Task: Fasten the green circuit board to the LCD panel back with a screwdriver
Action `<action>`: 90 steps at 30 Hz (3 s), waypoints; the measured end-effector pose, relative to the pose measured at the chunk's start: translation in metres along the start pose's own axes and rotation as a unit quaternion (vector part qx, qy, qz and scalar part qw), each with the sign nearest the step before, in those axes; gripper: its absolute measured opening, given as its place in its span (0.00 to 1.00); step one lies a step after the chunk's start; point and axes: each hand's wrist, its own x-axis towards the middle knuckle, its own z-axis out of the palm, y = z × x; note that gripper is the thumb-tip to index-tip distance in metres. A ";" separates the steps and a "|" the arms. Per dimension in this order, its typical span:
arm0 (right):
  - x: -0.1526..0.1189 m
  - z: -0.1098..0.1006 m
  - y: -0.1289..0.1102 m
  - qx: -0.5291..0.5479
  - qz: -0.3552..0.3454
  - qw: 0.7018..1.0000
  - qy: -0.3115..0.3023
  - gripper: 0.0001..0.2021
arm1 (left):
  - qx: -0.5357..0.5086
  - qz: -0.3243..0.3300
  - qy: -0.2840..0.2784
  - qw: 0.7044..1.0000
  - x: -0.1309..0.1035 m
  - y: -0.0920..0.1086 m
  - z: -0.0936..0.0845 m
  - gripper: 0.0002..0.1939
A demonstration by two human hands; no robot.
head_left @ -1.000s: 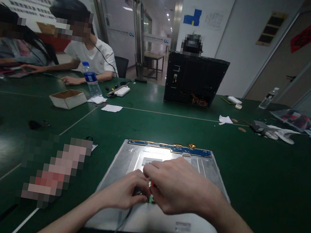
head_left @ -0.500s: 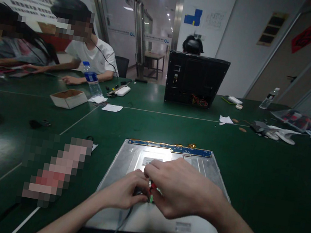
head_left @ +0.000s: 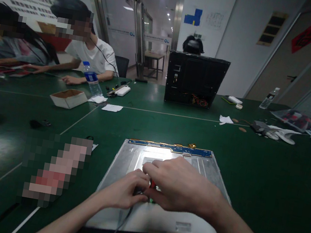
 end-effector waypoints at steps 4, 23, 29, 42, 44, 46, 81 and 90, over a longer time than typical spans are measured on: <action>-0.001 -0.001 -0.001 0.006 -0.015 1.000 -0.004 0.09 | -0.016 0.015 -0.008 1.000 0.000 -0.002 0.001 0.04; 0.001 -0.003 -0.002 0.003 -0.007 1.000 -0.023 0.10 | -0.018 -0.008 -0.020 1.000 0.001 0.004 -0.004 0.04; 0.003 0.003 0.000 -0.011 0.011 1.000 0.002 0.08 | -0.013 -0.006 -0.011 1.000 0.000 0.003 -0.002 0.07; 0.002 -0.002 -0.002 0.018 -0.008 1.000 -0.015 0.08 | -0.009 -0.016 -0.006 1.000 -0.001 -0.001 0.000 0.06; 0.003 0.000 -0.001 0.010 0.002 1.000 -0.008 0.08 | -0.011 -0.002 -0.008 1.000 -0.001 -0.001 0.000 0.05; 0.003 0.001 0.000 -0.004 0.007 1.000 -0.003 0.08 | -0.009 0.007 -0.006 1.000 -0.001 -0.001 0.000 0.04; 0.001 0.000 0.002 0.029 -0.028 0.999 -0.015 0.09 | -0.020 -0.003 -0.004 1.000 -0.001 -0.002 0.000 0.05; 0.003 0.004 -0.001 -0.026 0.009 1.000 -0.001 0.08 | -0.008 -0.003 -0.018 1.000 0.001 0.001 -0.002 0.04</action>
